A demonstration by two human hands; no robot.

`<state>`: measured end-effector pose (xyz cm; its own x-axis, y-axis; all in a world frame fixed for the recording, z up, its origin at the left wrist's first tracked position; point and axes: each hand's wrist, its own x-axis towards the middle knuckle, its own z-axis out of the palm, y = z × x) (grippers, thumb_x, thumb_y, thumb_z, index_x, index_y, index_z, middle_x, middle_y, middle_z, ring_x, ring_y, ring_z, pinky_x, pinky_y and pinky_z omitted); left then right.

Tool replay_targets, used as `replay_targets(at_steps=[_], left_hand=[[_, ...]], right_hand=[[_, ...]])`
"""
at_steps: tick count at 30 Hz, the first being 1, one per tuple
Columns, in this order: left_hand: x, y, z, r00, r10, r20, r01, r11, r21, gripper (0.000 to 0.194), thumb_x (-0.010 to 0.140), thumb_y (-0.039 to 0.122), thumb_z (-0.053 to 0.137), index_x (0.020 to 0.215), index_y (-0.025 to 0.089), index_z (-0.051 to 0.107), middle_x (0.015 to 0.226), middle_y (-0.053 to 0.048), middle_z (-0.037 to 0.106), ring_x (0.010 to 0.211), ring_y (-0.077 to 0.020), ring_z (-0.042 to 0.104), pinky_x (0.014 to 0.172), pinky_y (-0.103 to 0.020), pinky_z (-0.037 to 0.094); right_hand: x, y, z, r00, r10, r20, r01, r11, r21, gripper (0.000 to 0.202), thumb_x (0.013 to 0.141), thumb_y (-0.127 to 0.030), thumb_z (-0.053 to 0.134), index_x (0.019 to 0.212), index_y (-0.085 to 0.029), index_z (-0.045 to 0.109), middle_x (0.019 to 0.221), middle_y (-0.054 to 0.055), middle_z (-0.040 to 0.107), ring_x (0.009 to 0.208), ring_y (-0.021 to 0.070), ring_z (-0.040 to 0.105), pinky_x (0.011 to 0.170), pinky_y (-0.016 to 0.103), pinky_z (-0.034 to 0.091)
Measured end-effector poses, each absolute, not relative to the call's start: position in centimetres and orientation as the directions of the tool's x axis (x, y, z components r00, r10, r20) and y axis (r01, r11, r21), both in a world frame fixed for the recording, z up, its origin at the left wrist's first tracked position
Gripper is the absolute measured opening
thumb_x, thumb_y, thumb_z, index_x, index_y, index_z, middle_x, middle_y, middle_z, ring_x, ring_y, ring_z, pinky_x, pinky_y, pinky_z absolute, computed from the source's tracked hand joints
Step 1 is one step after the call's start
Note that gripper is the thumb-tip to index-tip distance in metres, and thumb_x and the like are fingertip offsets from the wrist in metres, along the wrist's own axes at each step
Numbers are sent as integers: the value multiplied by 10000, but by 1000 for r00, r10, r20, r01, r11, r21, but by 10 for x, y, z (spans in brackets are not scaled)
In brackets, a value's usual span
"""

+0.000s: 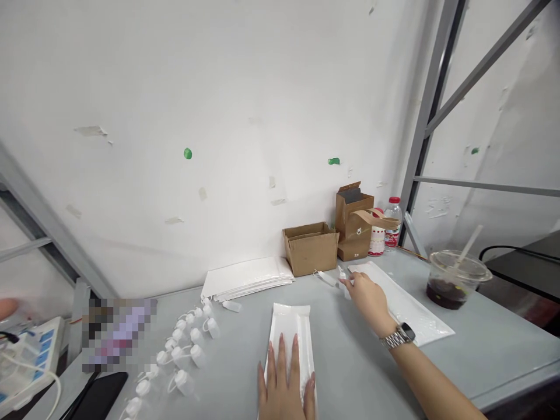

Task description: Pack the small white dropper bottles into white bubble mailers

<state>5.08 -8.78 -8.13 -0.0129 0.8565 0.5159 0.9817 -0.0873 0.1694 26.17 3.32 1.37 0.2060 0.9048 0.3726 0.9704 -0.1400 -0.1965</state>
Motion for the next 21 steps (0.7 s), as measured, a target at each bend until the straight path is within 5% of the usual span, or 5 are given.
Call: replay_targets(at_steps=[4,9,16,21], left_hand=[[52,-87,-83,-26,848,530,977,-89,191,462,841,305,373,1302,325,356,1366,9,402,1249,-272,374,971,-491,337],[53,-87,-82,-33,812,583,982,-82,171,536,821,267,403,1345,275,291,1384,-55,382,1266,-301,342,962,-500,345],[53,-87,-86,-14,774,633,990,-80,120,659,804,250,430,1389,247,127,1382,-102,388,1279,-328,307,944,-501,370],[54,-84,-90,-25,750,661,990,-75,122,700,800,267,433,1401,216,79,1373,-157,389,1274,-337,313,926,-494,384]], right_hand=[[247,35,13,115,900,420,927,54,-371,256,875,-237,400,733,-145,593,793,105,645,702,200,607,611,273,384],[197,33,29,-116,916,383,641,364,-676,321,866,-326,391,628,-179,549,581,17,592,576,149,556,586,237,381],[145,59,-1,-301,953,-3,537,167,-827,324,805,-308,455,517,-162,486,461,-27,497,432,95,440,464,210,321],[135,51,-16,-271,962,-18,563,143,-814,280,750,-285,535,510,-161,462,513,-32,497,499,92,414,483,211,291]])
